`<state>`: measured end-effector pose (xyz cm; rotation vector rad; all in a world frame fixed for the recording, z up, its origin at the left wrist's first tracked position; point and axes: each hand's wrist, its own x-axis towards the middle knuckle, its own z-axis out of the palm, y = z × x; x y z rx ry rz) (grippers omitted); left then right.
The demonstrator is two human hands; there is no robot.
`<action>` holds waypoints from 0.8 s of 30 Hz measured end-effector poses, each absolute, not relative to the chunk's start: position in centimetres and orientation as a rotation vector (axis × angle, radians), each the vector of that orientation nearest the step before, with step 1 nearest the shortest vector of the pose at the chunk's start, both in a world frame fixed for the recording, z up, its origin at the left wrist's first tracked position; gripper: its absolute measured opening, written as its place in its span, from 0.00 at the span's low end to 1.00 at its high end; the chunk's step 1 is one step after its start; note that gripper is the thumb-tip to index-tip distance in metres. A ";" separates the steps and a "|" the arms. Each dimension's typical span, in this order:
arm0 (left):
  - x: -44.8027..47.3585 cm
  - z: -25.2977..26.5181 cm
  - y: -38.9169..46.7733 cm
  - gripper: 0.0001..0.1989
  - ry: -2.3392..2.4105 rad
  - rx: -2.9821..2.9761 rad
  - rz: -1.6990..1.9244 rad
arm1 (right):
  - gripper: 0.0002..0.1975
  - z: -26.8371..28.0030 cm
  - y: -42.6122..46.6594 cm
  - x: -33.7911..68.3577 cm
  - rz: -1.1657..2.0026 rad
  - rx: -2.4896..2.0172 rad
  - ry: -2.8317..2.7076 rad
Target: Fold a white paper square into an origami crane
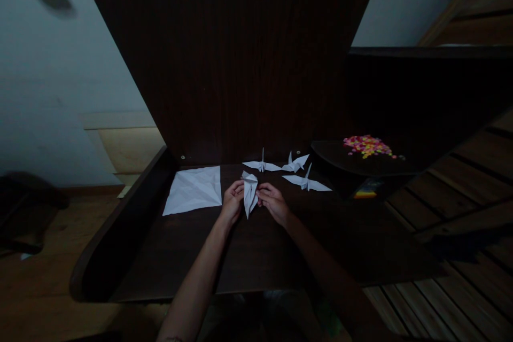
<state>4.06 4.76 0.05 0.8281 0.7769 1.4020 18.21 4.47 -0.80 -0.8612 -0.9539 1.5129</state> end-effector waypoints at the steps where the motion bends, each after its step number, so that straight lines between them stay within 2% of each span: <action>1: 4.1 0.1 4.7 0.20 0.773 0.825 1.398 | 0.20 -0.8 4.4 18.2 1.511 -0.856 -0.959; 5: 4.2 0.4 4.4 0.20 0.750 0.823 1.356 | 0.22 -0.6 4.4 18.4 1.461 -0.844 -0.996; 24: 4.3 -0.3 4.2 0.14 0.696 0.937 1.216 | 0.22 0.5 3.8 18.3 1.395 -0.861 -0.999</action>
